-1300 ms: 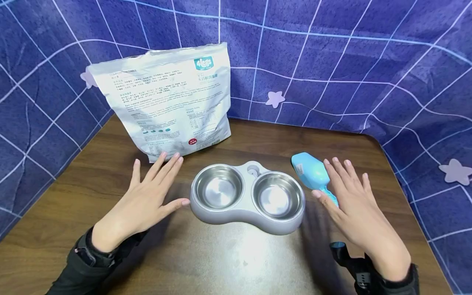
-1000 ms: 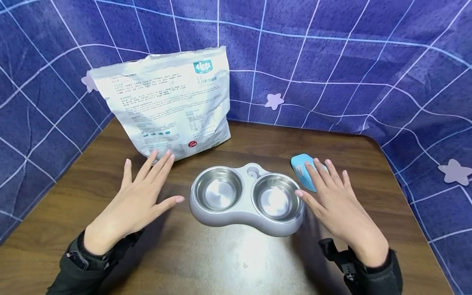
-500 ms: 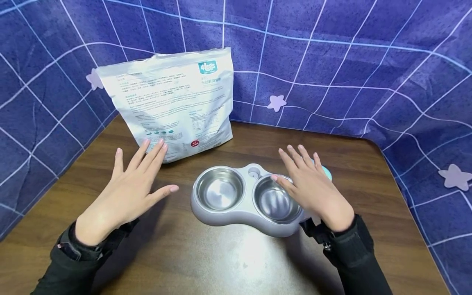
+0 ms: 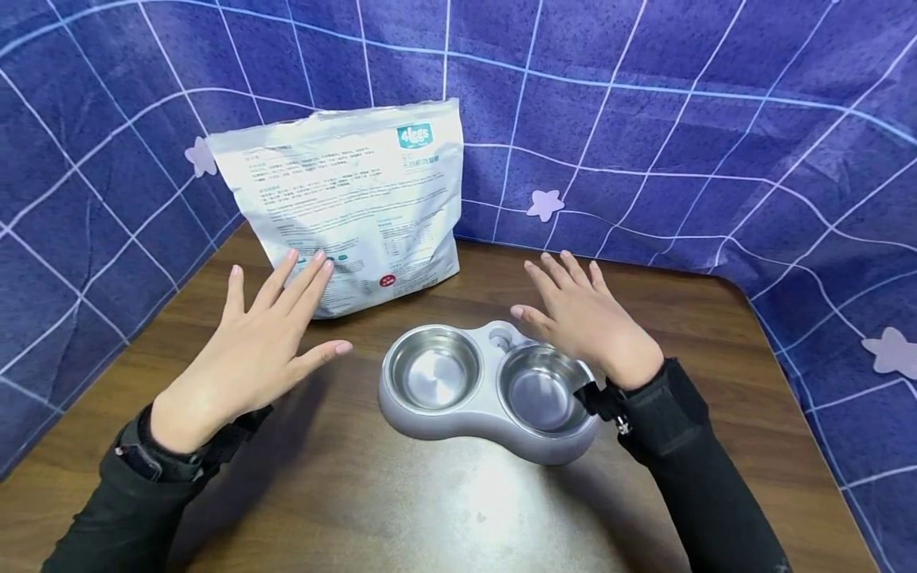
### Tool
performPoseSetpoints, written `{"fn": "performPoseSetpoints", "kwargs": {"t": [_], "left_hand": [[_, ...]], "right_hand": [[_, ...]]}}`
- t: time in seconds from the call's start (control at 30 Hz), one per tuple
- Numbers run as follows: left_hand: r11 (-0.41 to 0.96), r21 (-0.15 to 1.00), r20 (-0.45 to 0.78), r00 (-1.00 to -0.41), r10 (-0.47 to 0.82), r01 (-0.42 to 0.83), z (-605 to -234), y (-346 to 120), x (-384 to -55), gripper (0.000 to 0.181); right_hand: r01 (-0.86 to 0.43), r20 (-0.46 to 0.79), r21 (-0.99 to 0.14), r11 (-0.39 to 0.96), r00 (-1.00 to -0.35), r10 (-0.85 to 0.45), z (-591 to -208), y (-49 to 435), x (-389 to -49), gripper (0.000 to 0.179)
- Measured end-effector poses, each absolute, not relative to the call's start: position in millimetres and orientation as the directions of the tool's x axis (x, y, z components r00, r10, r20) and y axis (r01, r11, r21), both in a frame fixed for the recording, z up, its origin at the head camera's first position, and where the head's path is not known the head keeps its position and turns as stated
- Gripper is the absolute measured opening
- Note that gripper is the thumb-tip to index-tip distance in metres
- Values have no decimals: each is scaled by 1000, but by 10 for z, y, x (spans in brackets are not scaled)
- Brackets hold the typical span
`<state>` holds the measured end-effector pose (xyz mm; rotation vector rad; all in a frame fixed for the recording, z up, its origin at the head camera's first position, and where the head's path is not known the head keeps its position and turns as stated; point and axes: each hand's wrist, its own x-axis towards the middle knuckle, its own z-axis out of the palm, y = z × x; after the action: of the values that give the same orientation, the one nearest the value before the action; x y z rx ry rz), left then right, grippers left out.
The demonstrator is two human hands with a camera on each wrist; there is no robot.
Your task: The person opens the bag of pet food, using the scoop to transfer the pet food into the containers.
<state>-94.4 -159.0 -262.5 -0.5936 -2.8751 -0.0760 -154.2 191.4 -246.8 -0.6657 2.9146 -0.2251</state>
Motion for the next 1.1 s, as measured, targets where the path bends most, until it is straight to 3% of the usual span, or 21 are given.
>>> {"fn": "performPoseSetpoints", "kwargs": {"t": [0.77,1.1], "left_hand": [[943,-36,131,-934,333,331,-2201,-1748,-1203,80],[961,38,93,-959,269,273,-2029,-1861,-1415,83]], "right_hand": [[-466,-39,-206,861,-875,-483,-2007,1642,-2157,66],[-515,-62,-118,849,-849,-524,-1872,1480,-2246,65]]}}
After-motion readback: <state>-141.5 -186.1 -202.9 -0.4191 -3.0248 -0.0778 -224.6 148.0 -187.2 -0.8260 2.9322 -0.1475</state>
